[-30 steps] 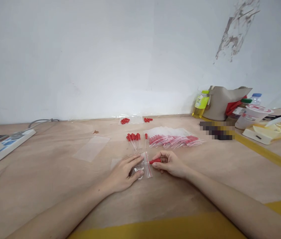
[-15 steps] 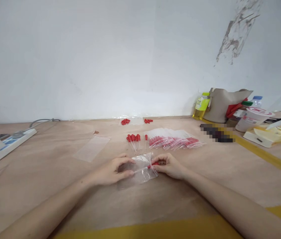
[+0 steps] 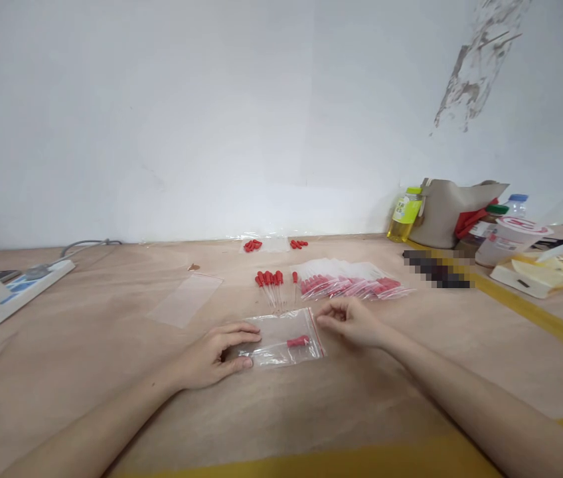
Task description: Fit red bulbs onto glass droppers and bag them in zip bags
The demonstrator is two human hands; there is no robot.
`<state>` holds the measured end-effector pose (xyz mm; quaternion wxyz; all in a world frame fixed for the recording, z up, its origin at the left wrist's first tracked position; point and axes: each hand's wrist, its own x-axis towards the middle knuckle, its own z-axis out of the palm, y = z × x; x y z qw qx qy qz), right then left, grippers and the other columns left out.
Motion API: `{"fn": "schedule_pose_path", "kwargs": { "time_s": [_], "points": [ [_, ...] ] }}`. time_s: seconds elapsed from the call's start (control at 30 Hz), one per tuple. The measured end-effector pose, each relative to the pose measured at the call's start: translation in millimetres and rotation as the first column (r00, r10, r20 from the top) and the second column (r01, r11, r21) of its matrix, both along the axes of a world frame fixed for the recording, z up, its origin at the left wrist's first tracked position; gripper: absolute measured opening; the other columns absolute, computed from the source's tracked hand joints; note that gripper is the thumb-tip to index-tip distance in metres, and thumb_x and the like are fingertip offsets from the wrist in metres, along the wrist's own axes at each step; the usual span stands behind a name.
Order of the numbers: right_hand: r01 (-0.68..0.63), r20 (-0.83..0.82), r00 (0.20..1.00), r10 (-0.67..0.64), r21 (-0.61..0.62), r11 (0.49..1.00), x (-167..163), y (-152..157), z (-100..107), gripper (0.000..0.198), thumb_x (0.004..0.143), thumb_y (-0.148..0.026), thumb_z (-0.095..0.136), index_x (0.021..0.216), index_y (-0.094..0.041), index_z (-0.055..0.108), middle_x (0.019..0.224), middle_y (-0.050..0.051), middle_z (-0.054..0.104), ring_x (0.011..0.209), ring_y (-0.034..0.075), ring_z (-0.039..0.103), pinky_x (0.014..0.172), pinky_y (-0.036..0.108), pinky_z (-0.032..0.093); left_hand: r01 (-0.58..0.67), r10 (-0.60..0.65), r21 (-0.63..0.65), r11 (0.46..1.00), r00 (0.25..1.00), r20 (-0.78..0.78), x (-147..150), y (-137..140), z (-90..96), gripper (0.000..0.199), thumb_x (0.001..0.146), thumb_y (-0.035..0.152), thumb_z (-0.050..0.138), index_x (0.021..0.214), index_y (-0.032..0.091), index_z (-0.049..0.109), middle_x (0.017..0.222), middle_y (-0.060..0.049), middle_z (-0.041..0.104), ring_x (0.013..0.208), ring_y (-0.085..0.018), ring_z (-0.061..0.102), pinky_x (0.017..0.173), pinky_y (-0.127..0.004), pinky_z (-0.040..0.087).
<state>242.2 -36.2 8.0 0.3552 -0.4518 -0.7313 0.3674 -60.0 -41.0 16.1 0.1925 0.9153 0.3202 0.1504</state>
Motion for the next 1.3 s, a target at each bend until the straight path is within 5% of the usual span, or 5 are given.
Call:
{"fn": "schedule_pose_path", "kwargs": {
  "time_s": [0.17,0.33,0.63,0.87,1.3],
  "points": [
    [0.178,0.392,0.863,-0.317,0.351,0.919,-5.1,35.1,23.0,0.02,0.075,-0.03,0.05,0.07,-0.019,0.065,0.07,0.004,0.064,0.066,0.016,0.055,0.059,0.026,0.038,0.008,-0.009,0.019,1.0,1.0,0.017,0.5,0.3,-1.1,0.034,0.084,0.037,0.048,0.116,0.027,0.054,0.123,-0.005,0.051,0.114,-0.021,0.045,0.096,-0.037,0.038],
    [0.276,0.631,0.603,-0.488,0.409,0.87,-38.9,76.5,23.2,0.031,0.082,-0.036,0.04,0.086,-0.018,0.066,0.1,0.012,0.06,0.089,0.023,0.056,0.071,0.032,0.04,0.02,-0.02,0.015,1.0,1.0,0.008,2.5,-0.8,2.6,0.032,0.088,0.033,0.041,0.116,0.027,0.054,0.122,-0.004,0.051,0.113,-0.02,0.045,0.096,-0.037,0.037],
    [0.401,0.6,0.62,-0.506,0.312,0.862,-64.6,102.7,12.1,0.026,0.073,-0.022,0.05,0.096,-0.013,0.057,0.096,0.015,0.059,0.088,0.026,0.057,0.069,0.035,0.042,0.014,-0.014,0.039,0.999,1.0,-0.004,1.6,-1.7,0.3,0.035,0.084,0.036,0.048,0.117,0.026,0.053,0.123,-0.006,0.05,0.113,-0.022,0.045,0.096,-0.038,0.038],
    [0.414,-0.07,0.907,-0.415,0.322,0.851,-17.0,70.5,22.8,0.031,0.079,-0.03,0.042,0.107,-0.016,0.042,0.084,0.005,0.056,0.065,0.013,0.055,0.059,0.026,0.043,0.015,-0.016,0.046,0.999,1.0,0.027,0.6,0.1,-2.3,0.035,0.083,0.036,0.049,0.116,0.026,0.054,0.122,-0.006,0.051,0.114,-0.021,0.045,0.096,-0.037,0.038],
    [0.374,-0.636,0.653,-0.41,-0.2,0.906,0.6,-3.3,-20.8,0.051,0.058,-0.046,0.069,0.09,-0.024,0.036,0.067,-0.006,0.052,0.053,0.01,0.054,0.055,0.028,0.048,-0.01,0.009,0.027,1.0,1.0,0.022,1.8,-1.6,0.9,0.039,0.082,0.037,0.049,0.12,0.027,0.05,0.124,-0.005,0.05,0.113,-0.023,0.046,0.093,-0.038,0.04]
  ]
}}
